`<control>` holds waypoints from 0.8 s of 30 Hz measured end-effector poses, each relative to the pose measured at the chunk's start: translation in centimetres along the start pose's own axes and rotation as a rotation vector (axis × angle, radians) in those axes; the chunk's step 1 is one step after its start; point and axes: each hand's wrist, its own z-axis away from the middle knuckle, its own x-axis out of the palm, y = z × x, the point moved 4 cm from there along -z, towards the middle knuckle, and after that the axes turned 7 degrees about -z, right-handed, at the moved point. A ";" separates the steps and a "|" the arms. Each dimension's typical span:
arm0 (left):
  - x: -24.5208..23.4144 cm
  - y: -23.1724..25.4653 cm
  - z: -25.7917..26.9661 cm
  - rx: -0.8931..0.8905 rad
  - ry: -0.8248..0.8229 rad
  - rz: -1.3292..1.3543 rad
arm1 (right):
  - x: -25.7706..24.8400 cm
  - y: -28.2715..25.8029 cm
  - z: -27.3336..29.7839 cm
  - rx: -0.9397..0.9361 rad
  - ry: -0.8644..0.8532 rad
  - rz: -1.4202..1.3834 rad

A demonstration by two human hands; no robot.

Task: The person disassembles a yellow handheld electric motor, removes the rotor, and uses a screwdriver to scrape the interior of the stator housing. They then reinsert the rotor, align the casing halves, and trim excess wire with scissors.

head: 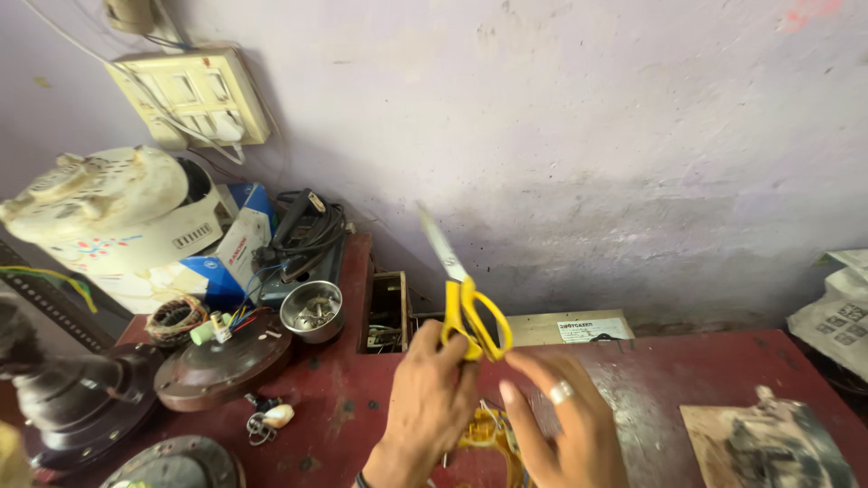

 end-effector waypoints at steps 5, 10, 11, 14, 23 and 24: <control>-1.2 4.5 2.9 0.232 -0.117 -0.081 | -0.1 0.3 -0.9 0.755 -0.250 -0.091; -2.6 7.9 4.3 0.379 -0.242 -0.154 | -0.3 4.6 1.3 1.044 -0.111 -1.031; -3.4 8.5 4.5 0.403 -0.143 -0.154 | -0.6 5.5 1.4 0.986 -0.102 -1.105; -5.2 8.4 5.0 0.277 0.044 -0.081 | -2.3 7.7 1.9 0.836 -0.041 -1.165; 1.2 0.3 4.4 -0.355 -0.280 0.179 | -3.6 4.5 6.1 0.880 -0.253 -0.558; 2.0 -0.2 4.6 -0.313 -0.266 0.234 | -3.3 3.9 6.5 0.844 -0.266 -0.481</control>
